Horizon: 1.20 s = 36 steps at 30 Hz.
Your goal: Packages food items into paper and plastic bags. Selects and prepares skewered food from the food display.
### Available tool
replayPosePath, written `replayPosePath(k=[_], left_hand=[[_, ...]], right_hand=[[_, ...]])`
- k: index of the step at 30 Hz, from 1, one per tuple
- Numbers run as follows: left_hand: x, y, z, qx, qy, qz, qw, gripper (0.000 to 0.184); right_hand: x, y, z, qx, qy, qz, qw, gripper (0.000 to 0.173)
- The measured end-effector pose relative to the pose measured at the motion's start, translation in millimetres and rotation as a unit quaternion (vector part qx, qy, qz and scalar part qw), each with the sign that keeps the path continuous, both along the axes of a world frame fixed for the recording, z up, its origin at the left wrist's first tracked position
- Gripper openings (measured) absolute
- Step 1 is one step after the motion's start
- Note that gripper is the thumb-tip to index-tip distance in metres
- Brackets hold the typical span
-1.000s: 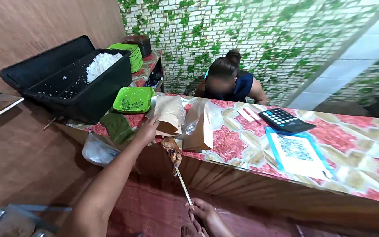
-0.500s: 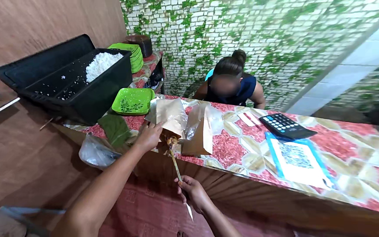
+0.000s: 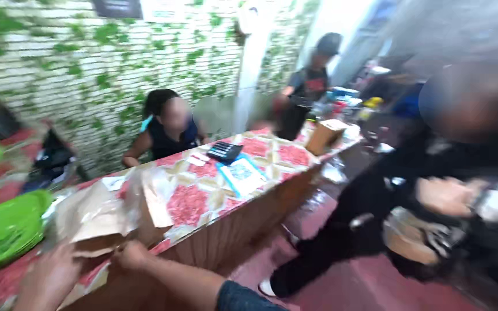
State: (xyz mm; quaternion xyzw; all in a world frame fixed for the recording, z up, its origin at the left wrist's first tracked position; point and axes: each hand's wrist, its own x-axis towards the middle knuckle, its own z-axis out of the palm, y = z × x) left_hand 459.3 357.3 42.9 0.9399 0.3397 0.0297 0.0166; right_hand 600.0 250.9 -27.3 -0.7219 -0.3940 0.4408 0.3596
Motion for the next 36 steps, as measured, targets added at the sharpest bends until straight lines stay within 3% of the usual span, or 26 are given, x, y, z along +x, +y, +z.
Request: replayPosePath(k=[3,6,9,11,14,16,18,20,23,27,29,32,36], left_hand=[[-19,-11,5,-0.015,-0.003,-0.023,1.000,0.053],[-46,-53,16,-0.028,-0.083,-0.039,0.995,0.058],[-108,-132,13,-0.082,-0.146,0.006,0.986,0.050],[-167,-193,-5,-0.213,-0.138,0.056,0.966,0.049],[-265,-295,-55,-0.458,-0.120,0.150,0.868,0.052],[-320,-366,-90,-0.529,-0.170,0.185,0.810,0.046],[-358,-431,-106,-0.532,-0.257,0.247,0.768,0.037],[-381,-470,-87,-0.501,-0.316,0.326,0.737,0.036],[-424,-501,-85,-0.524,-0.360,0.438,0.636,0.043],[-453,-544,-100,-0.446,-0.469,0.592,0.480,0.041],[-457,-559,-112,-0.438,-0.481,0.632,0.420,0.040],[-458,-565,-136,-0.465,-0.481,0.637,0.383,0.041],[-446,-533,-158,-0.505,-0.481,0.601,0.391,0.046]], right_hand=[[-7,-27,40,-0.056,-0.143,0.043,0.987,0.045],[-30,-76,80,-0.032,-0.228,0.051,0.972,0.045],[-77,-118,77,0.014,-0.194,0.178,0.965,0.033],[-118,-130,52,-0.037,-0.173,0.300,0.937,0.032],[-200,-132,-8,-0.105,-0.109,0.463,0.873,0.038],[-260,-139,-42,-0.149,-0.028,0.519,0.841,0.040],[-313,-153,-65,-0.214,0.018,0.534,0.818,0.043],[-358,-168,-86,-0.257,0.020,0.551,0.794,0.047],[-414,-197,-107,-0.305,0.037,0.568,0.764,0.054],[-475,-230,-141,-0.406,0.189,0.441,0.778,0.049],[-488,-233,-146,-0.379,0.186,0.436,0.795,0.037],[-493,-220,-143,-0.314,0.049,0.527,0.788,0.033],[-494,-209,-134,-0.262,-0.104,0.570,0.772,0.036]])
